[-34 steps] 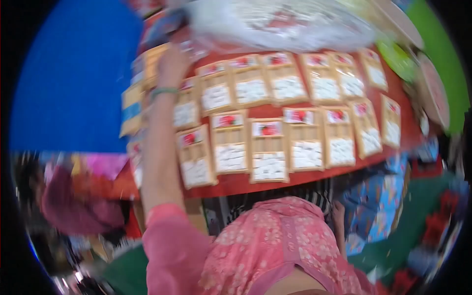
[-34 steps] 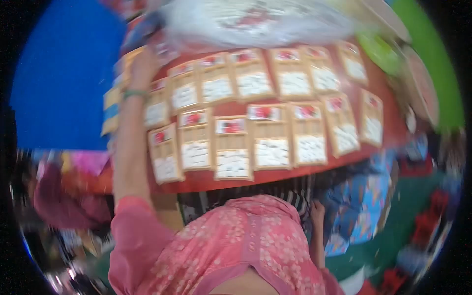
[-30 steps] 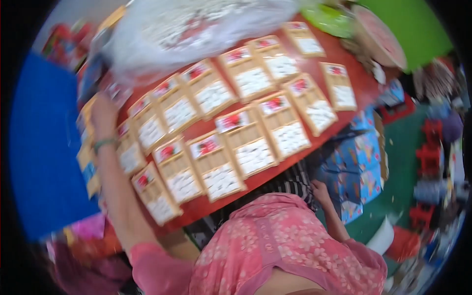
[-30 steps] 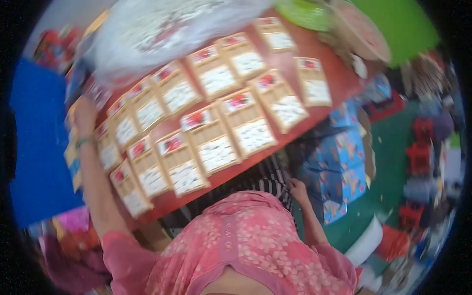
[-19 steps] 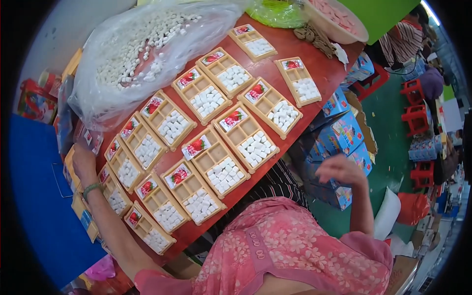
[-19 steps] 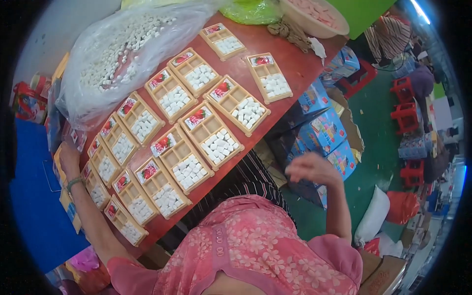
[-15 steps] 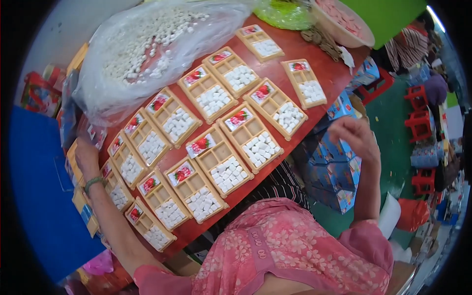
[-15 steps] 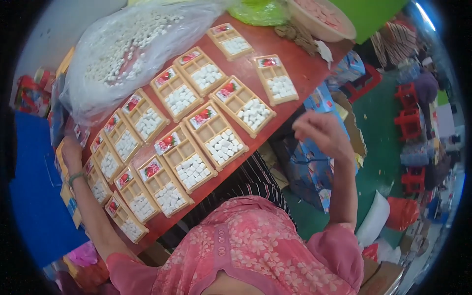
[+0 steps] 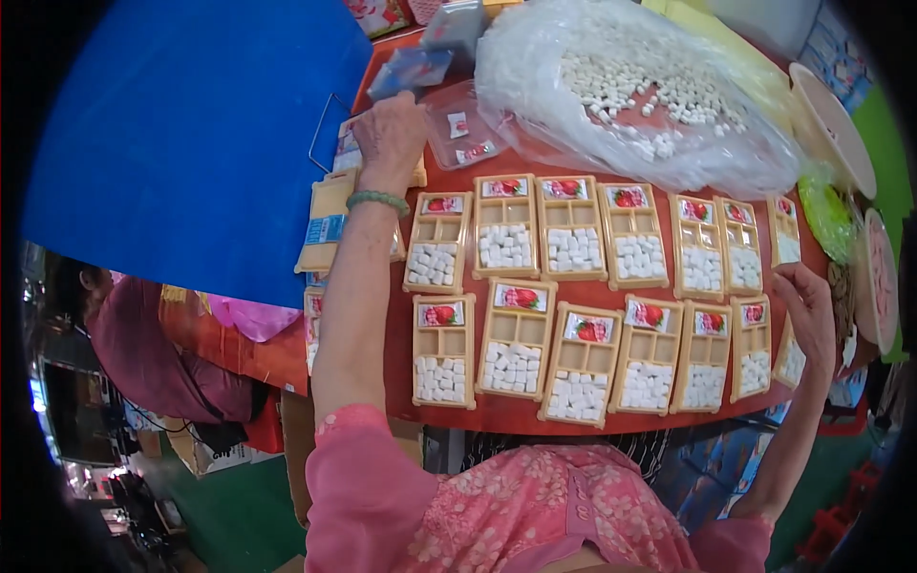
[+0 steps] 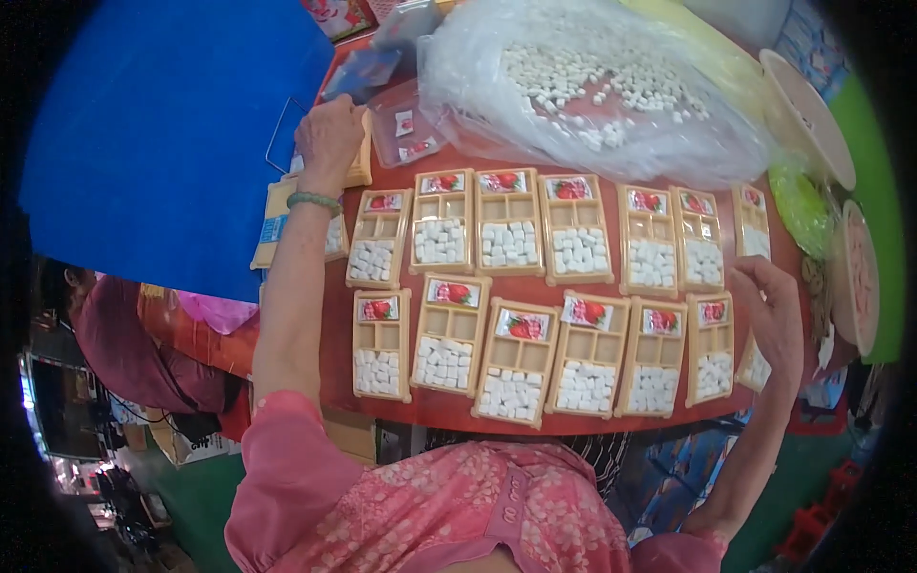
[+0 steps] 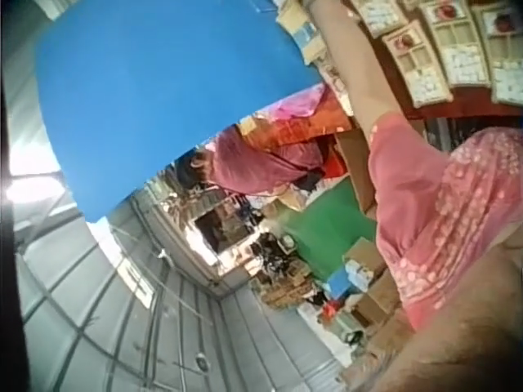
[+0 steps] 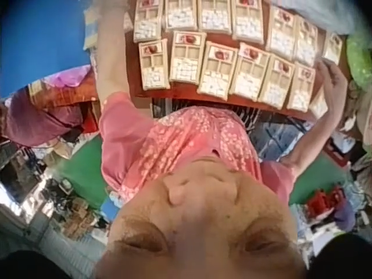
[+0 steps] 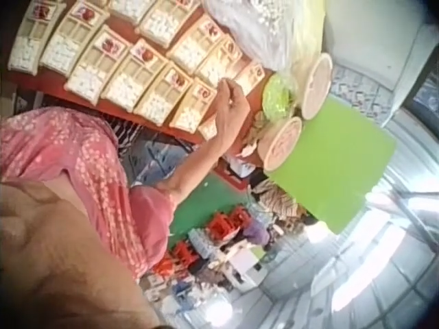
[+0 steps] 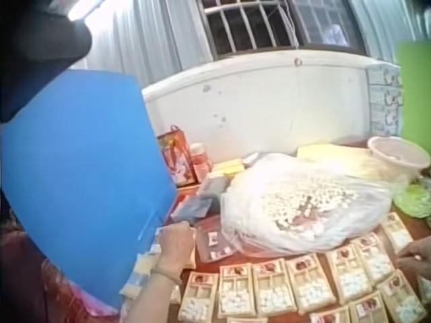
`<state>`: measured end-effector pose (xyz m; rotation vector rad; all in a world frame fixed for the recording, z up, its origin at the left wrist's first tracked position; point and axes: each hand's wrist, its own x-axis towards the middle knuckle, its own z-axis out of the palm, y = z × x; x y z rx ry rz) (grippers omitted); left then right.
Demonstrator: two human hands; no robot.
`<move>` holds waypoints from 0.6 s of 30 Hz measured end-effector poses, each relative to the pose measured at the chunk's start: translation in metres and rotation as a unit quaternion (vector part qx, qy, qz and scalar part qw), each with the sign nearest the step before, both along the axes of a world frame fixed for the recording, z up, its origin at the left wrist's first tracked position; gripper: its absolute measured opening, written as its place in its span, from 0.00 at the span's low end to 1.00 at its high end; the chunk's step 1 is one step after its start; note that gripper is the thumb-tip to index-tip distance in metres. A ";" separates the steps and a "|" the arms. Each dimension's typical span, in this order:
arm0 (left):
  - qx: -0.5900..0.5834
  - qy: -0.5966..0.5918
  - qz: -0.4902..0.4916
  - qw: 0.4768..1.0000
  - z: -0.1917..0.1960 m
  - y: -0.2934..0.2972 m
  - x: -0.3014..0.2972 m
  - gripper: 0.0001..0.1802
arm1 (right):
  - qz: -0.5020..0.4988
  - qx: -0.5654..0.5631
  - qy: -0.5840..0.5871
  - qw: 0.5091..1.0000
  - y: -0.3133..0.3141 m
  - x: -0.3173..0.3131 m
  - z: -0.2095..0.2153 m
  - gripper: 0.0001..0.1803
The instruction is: Packaging small white square items into partitioned plastic trays on a factory work table.
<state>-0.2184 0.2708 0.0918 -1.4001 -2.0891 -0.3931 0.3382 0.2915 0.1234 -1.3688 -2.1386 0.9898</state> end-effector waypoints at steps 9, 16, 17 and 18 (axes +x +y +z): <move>-0.046 -0.053 -0.039 0.997 0.012 0.068 -0.032 0.38 | -0.026 -0.025 0.019 0.999 0.016 -0.006 -0.015 0.07; -0.138 -0.160 -0.093 0.973 -0.019 0.137 -0.039 0.14 | -0.078 0.177 -0.158 0.968 0.020 0.092 -0.051 0.16; -0.108 -0.120 -0.077 0.984 -0.030 0.162 -0.046 0.14 | 0.108 0.341 -0.292 0.887 0.026 0.109 -0.045 0.22; -0.122 0.008 -0.074 0.990 -0.058 0.173 -0.059 0.16 | 0.161 0.337 -0.256 0.892 0.028 0.077 -0.038 0.22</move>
